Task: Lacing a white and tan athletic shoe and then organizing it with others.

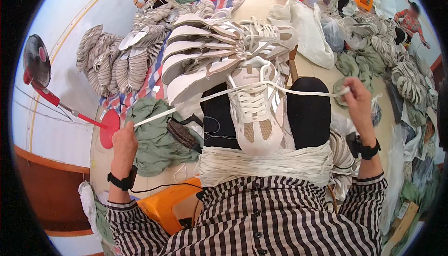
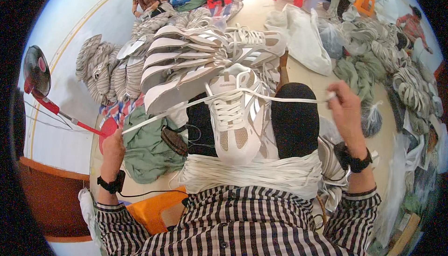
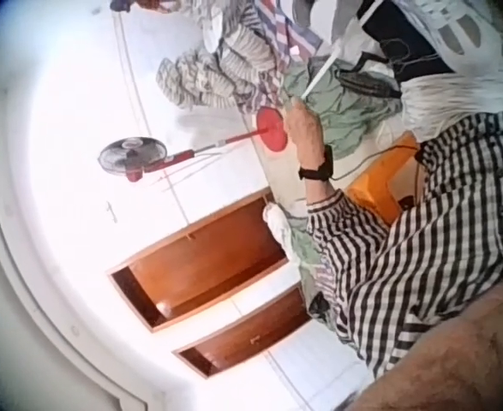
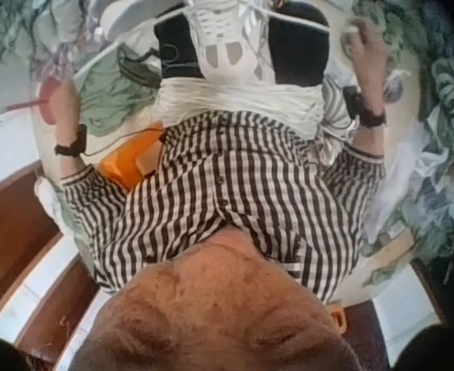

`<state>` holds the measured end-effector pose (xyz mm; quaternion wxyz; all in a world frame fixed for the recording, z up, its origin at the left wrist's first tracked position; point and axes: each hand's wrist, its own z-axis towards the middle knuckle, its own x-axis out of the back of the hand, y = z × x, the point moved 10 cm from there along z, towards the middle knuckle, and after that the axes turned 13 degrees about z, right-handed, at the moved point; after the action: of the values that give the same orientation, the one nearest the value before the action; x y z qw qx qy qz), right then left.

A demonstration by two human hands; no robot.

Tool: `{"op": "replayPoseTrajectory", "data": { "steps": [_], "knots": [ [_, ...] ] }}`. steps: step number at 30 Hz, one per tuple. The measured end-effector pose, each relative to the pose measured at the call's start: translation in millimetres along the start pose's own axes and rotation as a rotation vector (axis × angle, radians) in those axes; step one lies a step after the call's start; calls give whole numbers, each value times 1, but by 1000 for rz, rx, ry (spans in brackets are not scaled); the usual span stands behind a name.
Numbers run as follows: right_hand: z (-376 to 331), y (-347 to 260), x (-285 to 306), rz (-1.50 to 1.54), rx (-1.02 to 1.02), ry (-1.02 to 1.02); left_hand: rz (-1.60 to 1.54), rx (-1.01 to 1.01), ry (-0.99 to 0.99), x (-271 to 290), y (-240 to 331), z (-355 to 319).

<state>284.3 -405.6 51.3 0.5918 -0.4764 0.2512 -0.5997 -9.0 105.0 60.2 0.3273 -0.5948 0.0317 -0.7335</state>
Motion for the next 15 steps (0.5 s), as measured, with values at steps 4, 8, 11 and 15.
{"op": "replayPoseTrajectory", "data": {
  "steps": [4, 8, 11, 15],
  "knots": [
    [-5, -65, -81, 94, 213, -185, -6, -18, -119, -59, 1, -2],
    [5, -70, -139, 120, 131, -304, -145, -73, -80, -76, 8, -8],
    [20, -42, -157, 226, 53, -302, -224, -86, -107, -91, 13, -11],
    [21, -31, -169, 307, 98, -288, -245, -103, -85, -110, 17, -17]
  ]
}}
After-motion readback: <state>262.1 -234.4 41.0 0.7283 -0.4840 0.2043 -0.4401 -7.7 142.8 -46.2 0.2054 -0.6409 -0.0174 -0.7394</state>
